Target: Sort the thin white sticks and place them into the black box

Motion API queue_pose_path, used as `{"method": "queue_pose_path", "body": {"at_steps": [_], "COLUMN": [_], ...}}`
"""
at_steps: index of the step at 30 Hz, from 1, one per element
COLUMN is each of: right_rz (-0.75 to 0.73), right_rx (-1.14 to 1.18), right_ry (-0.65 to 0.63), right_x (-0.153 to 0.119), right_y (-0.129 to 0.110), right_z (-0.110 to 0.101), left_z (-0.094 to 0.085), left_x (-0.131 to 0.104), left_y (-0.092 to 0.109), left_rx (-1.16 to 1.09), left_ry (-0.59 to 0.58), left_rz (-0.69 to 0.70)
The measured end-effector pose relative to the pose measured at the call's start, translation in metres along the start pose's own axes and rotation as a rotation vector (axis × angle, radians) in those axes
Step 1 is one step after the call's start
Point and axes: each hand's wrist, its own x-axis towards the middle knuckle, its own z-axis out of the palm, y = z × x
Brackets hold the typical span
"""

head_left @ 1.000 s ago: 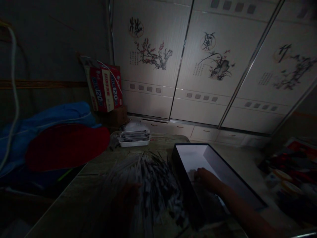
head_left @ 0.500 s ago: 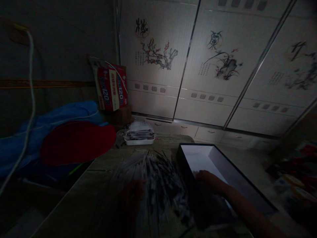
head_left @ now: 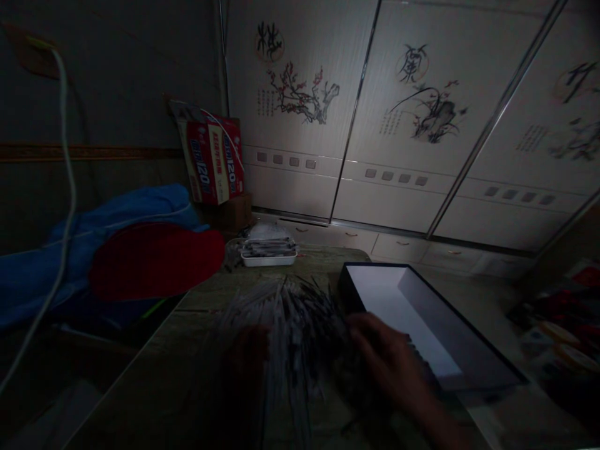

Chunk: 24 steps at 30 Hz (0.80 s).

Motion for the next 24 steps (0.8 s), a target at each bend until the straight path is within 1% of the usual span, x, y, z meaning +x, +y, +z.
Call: {"method": "queue_pose_path", "body": {"at_steps": [2, 3, 5, 6, 9, 12, 14, 16, 19, 24], "right_rz": [0.021, 0.046, 0.065, 0.068, 0.066, 0.110, 0.158, 0.202, 0.246, 0.279], "right_rx": [0.031, 0.022, -0.048, -0.091, -0.245, -0.410, -0.459, -0.451, -0.421, -0.383], "right_ry": [-0.183, -0.210, -0.214, -0.208, -0.213, -0.232, -0.246, -0.258, -0.260, -0.235], "right_x": [-0.018, -0.025, -0.034, -0.036, -0.034, -0.027, -0.023, -0.021, -0.020, -0.019], "right_y": [-0.012, -0.015, -0.019, -0.021, -0.028, -0.034, -0.036, -0.036, -0.034, -0.031], "right_z": [0.038, 0.056, 0.088, 0.100, 0.125, 0.138, 0.143, 0.146, 0.148, 0.145], "left_z": [-0.003, -0.003, -0.003, -0.003, -0.002, -0.003, -0.004, -0.005, -0.003, 0.001], "left_x": [0.001, 0.002, 0.002, 0.002, 0.002, 0.004, 0.006, 0.007, 0.008, 0.007], "left_y": [0.001, 0.002, 0.003, 0.002, -0.001, -0.007, -0.012, -0.016, -0.018, -0.015], "left_rx": [0.032, 0.036, 0.029, 0.020, 0.011, 0.080, 0.126, 0.153, 0.173, 0.166], "left_ry": [-0.005, 0.003, 0.031, 0.034, 0.027, 0.001, -0.018, -0.028, -0.036, -0.033], "left_rz": [-0.015, -0.016, -0.020, -0.025, -0.037, -0.009, 0.029, 0.051, 0.030, 0.016]}}
